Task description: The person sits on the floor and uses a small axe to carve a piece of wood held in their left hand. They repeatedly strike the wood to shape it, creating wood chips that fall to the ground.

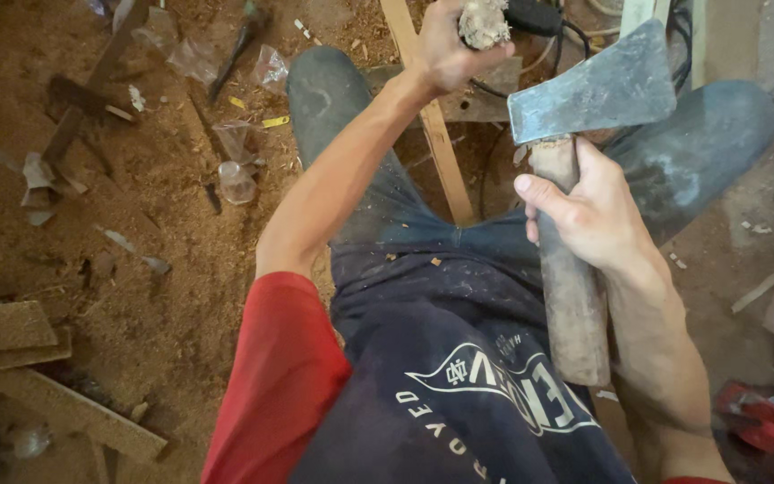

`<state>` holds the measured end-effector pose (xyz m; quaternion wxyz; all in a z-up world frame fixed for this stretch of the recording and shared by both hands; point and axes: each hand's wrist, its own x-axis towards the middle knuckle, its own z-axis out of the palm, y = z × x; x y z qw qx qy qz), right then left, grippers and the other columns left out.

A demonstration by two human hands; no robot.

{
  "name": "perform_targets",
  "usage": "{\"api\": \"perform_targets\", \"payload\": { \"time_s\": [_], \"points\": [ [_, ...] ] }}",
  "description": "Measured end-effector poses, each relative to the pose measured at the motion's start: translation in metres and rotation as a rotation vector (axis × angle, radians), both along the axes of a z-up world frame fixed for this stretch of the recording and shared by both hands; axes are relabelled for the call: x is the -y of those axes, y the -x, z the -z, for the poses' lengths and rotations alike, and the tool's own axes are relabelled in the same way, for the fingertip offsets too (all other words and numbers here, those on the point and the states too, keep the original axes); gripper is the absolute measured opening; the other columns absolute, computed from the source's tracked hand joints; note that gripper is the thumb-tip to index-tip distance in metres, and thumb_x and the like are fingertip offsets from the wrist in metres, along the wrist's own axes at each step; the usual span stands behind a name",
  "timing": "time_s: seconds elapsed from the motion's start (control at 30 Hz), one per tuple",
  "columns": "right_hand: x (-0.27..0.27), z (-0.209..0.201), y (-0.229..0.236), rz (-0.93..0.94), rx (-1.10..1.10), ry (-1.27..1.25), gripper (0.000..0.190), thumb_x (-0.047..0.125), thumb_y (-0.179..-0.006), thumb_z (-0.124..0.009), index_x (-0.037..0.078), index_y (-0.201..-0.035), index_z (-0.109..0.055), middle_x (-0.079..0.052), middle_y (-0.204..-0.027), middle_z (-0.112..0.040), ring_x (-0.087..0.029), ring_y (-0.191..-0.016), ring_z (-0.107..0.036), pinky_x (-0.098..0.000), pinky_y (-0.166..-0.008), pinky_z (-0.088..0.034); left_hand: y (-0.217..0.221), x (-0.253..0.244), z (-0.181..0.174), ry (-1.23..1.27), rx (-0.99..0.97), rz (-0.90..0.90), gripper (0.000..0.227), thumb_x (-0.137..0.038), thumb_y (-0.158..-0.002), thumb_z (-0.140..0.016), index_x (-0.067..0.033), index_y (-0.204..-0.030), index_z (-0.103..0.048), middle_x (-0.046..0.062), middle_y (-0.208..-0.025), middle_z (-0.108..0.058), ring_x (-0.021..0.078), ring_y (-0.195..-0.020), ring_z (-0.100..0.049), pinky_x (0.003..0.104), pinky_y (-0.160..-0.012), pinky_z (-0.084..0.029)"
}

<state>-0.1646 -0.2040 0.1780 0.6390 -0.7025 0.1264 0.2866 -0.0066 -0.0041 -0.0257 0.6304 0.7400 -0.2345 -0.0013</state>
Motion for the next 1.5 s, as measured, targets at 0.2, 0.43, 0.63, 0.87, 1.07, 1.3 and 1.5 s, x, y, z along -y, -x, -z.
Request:
{"api": "perform_targets", "payload": {
  "time_s": [0.2, 0.43, 0.63, 0.87, 1.07, 1.3, 1.5],
  "points": [
    [-0.002, -0.006, -0.001, -0.017, 0.028, 0.050, 0.038, 0.015, -0.094, -0.070, 0.002, -0.126, -0.052, -0.007, -0.075, -0.062, -0.015, -0.056, -0.062, -0.0300, -0.052, -0.052, 0.000, -0.001, 0.008, -0.079, -0.072, -0.040, 0.032, -0.017, -0.078, -0.093, -0.0027, -0.090, -0.067, 0.005, -0.077, -0.069, 0.0147, -0.071, -0.060, 0.034, -0.069, -0.055],
    [-0.003, -0.017, -0.007, -0.008, 0.088, 0.033, 0.034, 0.014, -0.096, -0.070, -0.001, -0.122, -0.053, -0.005, -0.078, -0.063, -0.014, -0.057, -0.062, -0.0295, -0.054, -0.053, 0.000, 0.003, 0.007, -0.018, 0.048, -0.068, 0.036, -0.014, -0.077, -0.093, -0.0033, -0.097, -0.065, 0.007, -0.085, -0.068, 0.0176, -0.078, -0.065, 0.036, -0.073, -0.055],
    [0.005, -0.017, -0.009, -0.040, 0.148, 0.111, 0.031, 0.014, -0.099, -0.068, -0.002, -0.121, -0.054, -0.006, -0.080, -0.065, -0.015, -0.058, -0.065, -0.0304, -0.055, -0.054, 0.003, 0.007, 0.009, -0.150, 0.020, -0.101, 0.035, -0.021, -0.081, -0.091, -0.0045, -0.099, -0.066, 0.009, -0.088, -0.069, 0.0250, -0.079, -0.066, 0.038, -0.074, -0.055],
    [-0.007, -0.019, -0.028, -0.093, 0.639, 0.449, 0.038, 0.018, -0.106, -0.069, -0.008, -0.126, -0.050, -0.018, -0.097, -0.070, -0.028, -0.078, -0.072, -0.0379, -0.072, -0.060, 0.001, -0.002, 0.024, -0.190, 0.092, -0.081, 0.032, -0.022, -0.081, -0.088, -0.0058, -0.101, -0.068, 0.012, -0.092, -0.074, 0.0296, -0.083, -0.071, 0.041, -0.075, -0.057],
    [-0.032, 0.026, -0.055, -0.213, 0.586, 0.540, 0.053, 0.019, -0.097, -0.069, -0.012, -0.135, -0.048, -0.032, -0.091, -0.070, -0.051, -0.084, -0.068, -0.0537, -0.075, -0.058, 0.002, -0.013, 0.023, -0.109, 0.169, 0.031, 0.022, -0.012, -0.091, -0.074, -0.0060, -0.111, -0.069, 0.012, -0.103, -0.078, 0.0273, -0.094, -0.077, 0.038, -0.083, -0.061],
    [-0.032, 0.016, -0.040, -0.218, 0.498, 0.579, 0.041, 0.021, -0.103, -0.067, -0.008, -0.129, -0.052, -0.030, -0.094, -0.071, -0.048, -0.083, -0.073, -0.0507, -0.075, -0.061, 0.021, -0.031, 0.036, -0.164, 0.195, 0.086, 0.031, -0.012, -0.087, -0.076, -0.0018, -0.115, -0.066, 0.014, -0.104, -0.073, 0.0310, -0.093, -0.071, 0.041, -0.082, -0.059],
    [-0.046, 0.007, -0.067, -0.300, 0.332, 0.621, 0.051, 0.019, -0.093, -0.065, -0.010, -0.131, -0.047, -0.032, -0.079, -0.068, -0.050, -0.070, -0.069, -0.0541, -0.069, -0.057, -0.003, -0.027, 0.009, -0.102, 0.205, 0.119, 0.016, -0.008, -0.085, -0.067, -0.0068, -0.101, -0.068, 0.012, -0.096, -0.069, 0.0293, -0.091, -0.070, 0.041, -0.080, -0.056]
  ]
}}
